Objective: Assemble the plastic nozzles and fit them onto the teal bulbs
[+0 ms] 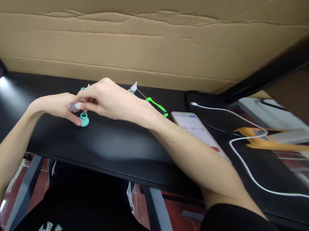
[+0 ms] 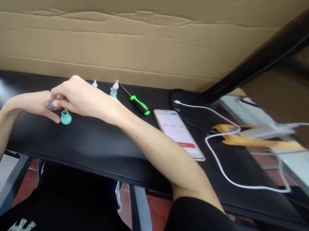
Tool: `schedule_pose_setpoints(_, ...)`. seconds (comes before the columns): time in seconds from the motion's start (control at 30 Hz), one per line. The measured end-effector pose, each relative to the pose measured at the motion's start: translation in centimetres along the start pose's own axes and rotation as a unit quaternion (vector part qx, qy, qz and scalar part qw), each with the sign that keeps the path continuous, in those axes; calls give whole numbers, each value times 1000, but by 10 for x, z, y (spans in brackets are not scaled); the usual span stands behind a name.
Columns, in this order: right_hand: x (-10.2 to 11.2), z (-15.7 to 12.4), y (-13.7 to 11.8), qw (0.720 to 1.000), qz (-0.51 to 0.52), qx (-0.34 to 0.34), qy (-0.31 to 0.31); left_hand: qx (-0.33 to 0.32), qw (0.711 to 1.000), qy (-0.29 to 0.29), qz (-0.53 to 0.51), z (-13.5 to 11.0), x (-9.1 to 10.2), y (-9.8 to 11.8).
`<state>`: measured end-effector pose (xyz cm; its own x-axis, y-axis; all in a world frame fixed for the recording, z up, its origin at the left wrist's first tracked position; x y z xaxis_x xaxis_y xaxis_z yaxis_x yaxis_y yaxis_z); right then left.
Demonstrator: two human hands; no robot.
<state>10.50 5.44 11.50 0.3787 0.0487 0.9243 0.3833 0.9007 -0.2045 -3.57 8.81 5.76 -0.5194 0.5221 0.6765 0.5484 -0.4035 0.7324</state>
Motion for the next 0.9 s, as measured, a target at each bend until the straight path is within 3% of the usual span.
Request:
schedule_pose_setpoints(0.1,9,-4,7,1000,0,-7,-6,6,1000,-30,-7,-5,-3,-6)
schedule_pose_setpoints(0.17,11,-6,13,1000,-6,-14,-15,-18,1000,-6,-23,-6,-4,-12)
schedule_pose_setpoints(0.33,0,-5,21,999,-12,-27,-33,-81,993,48,-76,-3,-15,-22)
schedule_pose_setpoints(0.5,-9,-4,13,998,-41,-6,-51,-96,989,30,-108,-2,-28,-18)
schedule_pose_setpoints(0.63,-13,-8,1,991,-116,26,-64,-67,990,42,-119,0,-29,-27)
schedule_pose_setpoints(0.8,-25,-7,5,979,-176,-23,-98,-29,991,37,-124,3,-31,-33)
schedule_pose_setpoints(0.9,-29,-5,8,979,-166,-20,-113,-18,988,21,-151,3,-33,-30)
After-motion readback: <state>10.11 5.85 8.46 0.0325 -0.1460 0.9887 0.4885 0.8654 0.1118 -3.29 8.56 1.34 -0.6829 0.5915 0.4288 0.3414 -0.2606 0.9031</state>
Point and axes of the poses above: each hand's wrist, its own z-axis towards the middle knuckle, its own x-axis out of the back of the hand, y = z × x, the point moved 7 cm from there along z, towards the middle knuckle, and after that the axes turned 9 degrees about -z, right-handed, at the moved point
